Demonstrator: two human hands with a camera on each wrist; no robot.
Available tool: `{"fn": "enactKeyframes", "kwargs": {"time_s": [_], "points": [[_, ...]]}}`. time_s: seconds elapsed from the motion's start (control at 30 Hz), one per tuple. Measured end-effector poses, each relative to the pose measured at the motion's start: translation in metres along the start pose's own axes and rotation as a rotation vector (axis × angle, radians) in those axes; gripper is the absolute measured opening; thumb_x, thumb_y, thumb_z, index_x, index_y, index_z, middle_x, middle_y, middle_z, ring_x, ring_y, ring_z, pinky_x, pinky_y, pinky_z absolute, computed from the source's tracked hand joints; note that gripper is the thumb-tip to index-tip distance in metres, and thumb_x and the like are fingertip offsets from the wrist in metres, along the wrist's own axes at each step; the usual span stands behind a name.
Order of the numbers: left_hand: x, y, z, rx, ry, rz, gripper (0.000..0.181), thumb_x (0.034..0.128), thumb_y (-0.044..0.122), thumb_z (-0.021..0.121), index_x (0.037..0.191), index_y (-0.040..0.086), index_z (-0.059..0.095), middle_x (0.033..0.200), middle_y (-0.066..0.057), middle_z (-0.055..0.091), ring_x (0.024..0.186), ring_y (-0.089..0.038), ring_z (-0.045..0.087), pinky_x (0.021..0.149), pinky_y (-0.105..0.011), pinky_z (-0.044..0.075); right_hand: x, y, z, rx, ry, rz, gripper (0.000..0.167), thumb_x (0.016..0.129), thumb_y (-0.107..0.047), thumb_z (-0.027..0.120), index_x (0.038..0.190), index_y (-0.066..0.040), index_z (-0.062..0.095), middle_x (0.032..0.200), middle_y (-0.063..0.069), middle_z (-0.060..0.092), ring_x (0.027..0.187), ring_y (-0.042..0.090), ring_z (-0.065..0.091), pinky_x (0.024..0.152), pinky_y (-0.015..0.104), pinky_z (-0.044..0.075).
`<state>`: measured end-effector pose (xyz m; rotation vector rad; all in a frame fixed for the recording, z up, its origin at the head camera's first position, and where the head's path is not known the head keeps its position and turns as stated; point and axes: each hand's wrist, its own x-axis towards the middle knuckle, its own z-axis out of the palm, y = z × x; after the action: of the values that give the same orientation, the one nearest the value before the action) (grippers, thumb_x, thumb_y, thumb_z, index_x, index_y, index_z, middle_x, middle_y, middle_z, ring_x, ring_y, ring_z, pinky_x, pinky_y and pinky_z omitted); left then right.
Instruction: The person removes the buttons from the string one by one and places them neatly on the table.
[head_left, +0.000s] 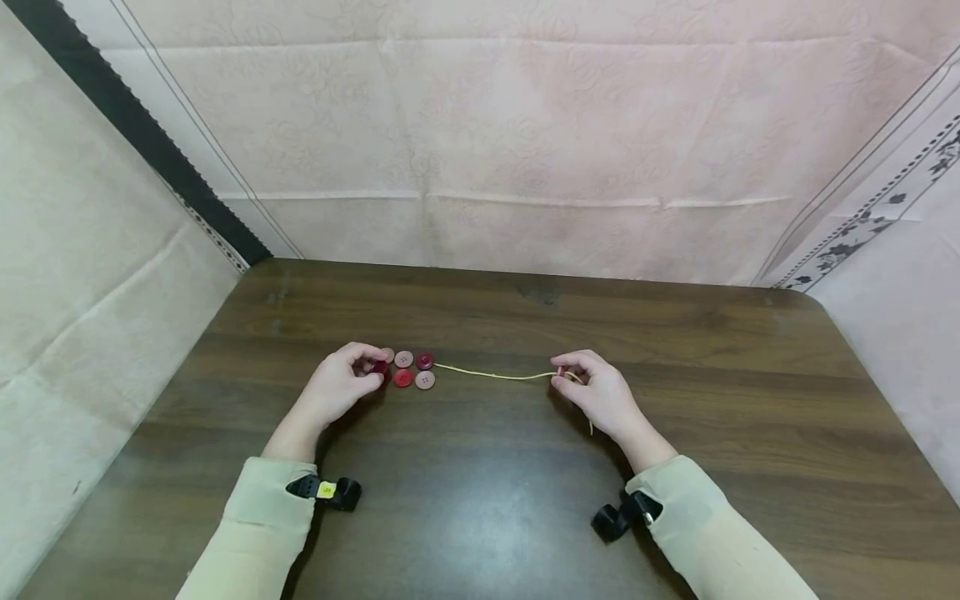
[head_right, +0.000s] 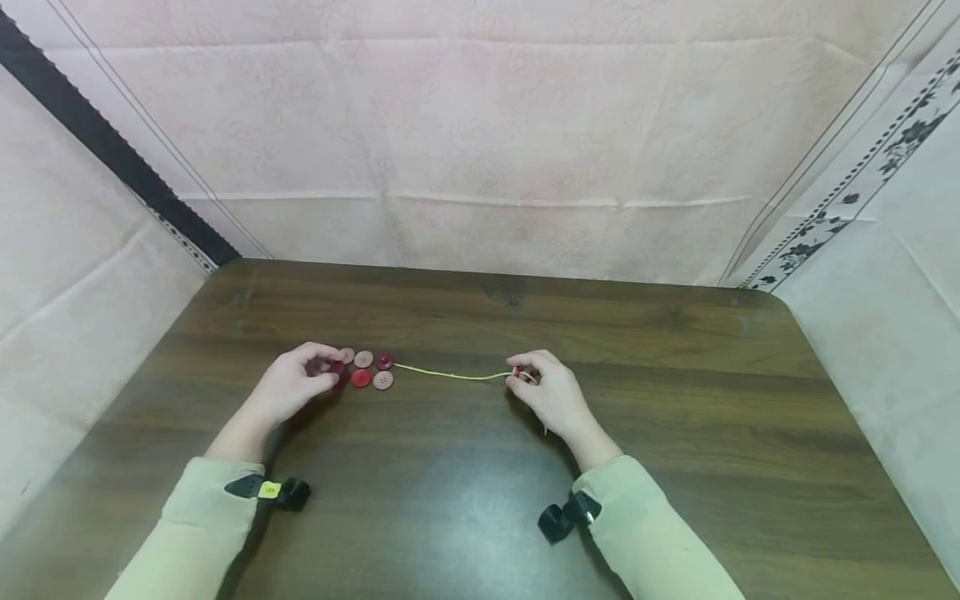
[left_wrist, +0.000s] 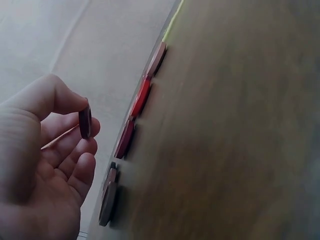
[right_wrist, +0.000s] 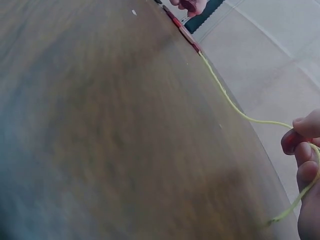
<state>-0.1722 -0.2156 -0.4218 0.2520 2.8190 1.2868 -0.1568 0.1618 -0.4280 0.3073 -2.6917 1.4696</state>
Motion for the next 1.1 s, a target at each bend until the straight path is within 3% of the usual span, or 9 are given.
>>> {"fn": "enactKeyframes", "kwargs": {"time_s": [0.3,0.6,1.1], "points": [[-0.007,0.001,-0.006,0.114,-0.024,0.025,0.026,0.0815,0.011,0.065,0.107,0.006,0.065,0.105,-0.01,0.055,0.088,-0.025,0.051,0.077,-0.038,0.044,-0.001,0.0,0.001,-0.02,-0.003,-0.011,0.025,0.083,-0.012,0.07,0.108,-0.007,0.068,0.099,0.0,0.06,0.085,0.017,0.055,0.075,0.032,0.046],[-0.012,-0.001,-0.008,0.14,-0.045,0.017,0.022,0.0821,0.015,0.068,0.103,0.009,0.065,0.1,-0.008,0.056,0.088,-0.025,0.049,0.078,-0.04,0.043,-0.002,-0.002,0.001,-0.013,-0.007,-0.017,0.025,0.084,-0.012,0.069,0.108,-0.007,0.067,0.099,0.001,0.06,0.086,0.017,0.055,0.076,0.033,0.046],[-0.017,-0.004,-0.009,0.239,-0.119,0.072,0.018,0.0799,0.015,0.069,0.098,0.011,0.067,0.094,-0.002,0.057,0.091,-0.023,0.045,0.08,-0.042,0.04,-0.003,-0.001,0.001,-0.011,-0.003,-0.015,0.024,0.083,-0.011,0.069,0.107,-0.006,0.068,0.097,0.001,0.06,0.085,0.017,0.055,0.075,0.031,0.046]]}}
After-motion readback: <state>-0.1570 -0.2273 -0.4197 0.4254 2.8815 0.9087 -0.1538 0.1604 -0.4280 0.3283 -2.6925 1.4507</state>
